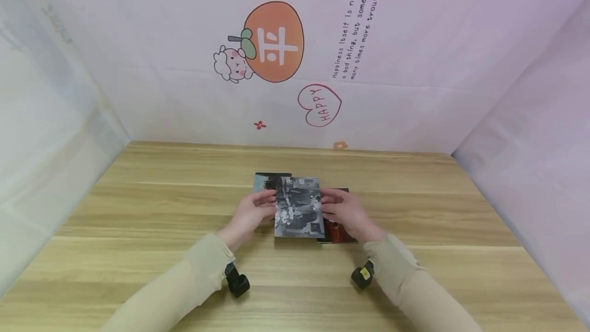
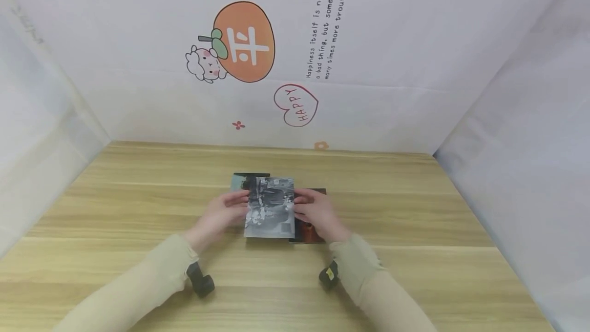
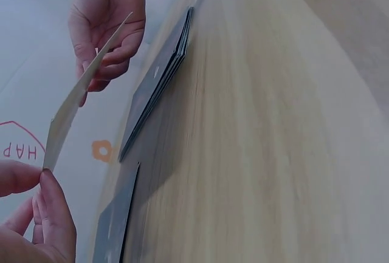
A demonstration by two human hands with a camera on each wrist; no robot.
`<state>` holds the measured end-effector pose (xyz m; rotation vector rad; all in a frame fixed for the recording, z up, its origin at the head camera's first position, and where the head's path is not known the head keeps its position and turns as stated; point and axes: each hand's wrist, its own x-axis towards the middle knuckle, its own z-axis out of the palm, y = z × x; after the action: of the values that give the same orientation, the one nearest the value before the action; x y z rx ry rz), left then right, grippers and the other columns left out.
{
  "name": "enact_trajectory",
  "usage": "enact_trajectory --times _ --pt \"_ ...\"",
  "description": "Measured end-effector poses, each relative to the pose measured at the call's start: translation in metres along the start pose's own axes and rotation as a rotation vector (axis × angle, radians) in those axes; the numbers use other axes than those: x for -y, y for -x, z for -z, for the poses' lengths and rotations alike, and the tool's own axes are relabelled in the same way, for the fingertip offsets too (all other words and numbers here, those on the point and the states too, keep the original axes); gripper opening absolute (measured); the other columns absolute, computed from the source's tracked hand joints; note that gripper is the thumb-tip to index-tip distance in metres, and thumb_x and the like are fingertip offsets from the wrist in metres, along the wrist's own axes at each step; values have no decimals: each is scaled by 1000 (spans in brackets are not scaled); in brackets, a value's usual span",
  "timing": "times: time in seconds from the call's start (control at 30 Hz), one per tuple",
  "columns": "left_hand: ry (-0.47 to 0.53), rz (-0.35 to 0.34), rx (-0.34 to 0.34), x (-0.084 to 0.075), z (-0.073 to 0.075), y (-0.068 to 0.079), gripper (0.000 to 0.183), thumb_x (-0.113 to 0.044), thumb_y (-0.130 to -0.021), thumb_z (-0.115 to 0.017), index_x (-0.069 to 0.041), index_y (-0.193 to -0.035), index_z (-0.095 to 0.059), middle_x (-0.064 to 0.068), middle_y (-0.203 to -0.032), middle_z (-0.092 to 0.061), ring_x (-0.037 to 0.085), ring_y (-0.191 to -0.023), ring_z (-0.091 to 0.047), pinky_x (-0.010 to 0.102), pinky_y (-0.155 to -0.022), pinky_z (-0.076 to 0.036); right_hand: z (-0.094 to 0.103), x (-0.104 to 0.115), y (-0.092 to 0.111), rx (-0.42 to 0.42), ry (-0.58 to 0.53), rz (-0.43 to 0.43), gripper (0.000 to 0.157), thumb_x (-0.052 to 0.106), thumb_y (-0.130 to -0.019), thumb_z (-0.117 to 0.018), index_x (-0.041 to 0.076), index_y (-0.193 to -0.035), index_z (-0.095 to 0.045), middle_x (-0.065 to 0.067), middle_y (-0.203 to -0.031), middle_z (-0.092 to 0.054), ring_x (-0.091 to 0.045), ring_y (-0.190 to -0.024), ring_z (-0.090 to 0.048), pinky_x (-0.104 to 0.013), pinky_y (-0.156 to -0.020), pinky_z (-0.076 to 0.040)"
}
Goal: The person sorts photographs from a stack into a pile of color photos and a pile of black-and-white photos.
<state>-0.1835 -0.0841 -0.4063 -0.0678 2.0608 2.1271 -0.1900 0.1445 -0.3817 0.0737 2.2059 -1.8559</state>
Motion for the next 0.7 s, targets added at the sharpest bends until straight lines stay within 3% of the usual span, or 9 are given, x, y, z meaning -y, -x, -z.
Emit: enact_trajectory --times 0.4,0.7 --pt "-55 -3 12 -8 39 10 52 9 -84 -58 6 -134 -45 23 -125 -52 12 -94 -59 23 -84 -55 -38 6 -6 -14 -50 17 46 -8 -86 -58 -1 -131 -53 -7 -96 -59 -10 -81 -58 -24 -74 -55" --pt "-140 -17 19 -11 75 19 55 8 -85 -57 7 -137 -40 28 -131 -48 13 -101 -58 21 -87 -54 -67 9 -8 109 -29 39 49 -6 -88 -56 -1 -136 -47 -13 -101 -57 -11 -81 -61 -31 -81 -58"
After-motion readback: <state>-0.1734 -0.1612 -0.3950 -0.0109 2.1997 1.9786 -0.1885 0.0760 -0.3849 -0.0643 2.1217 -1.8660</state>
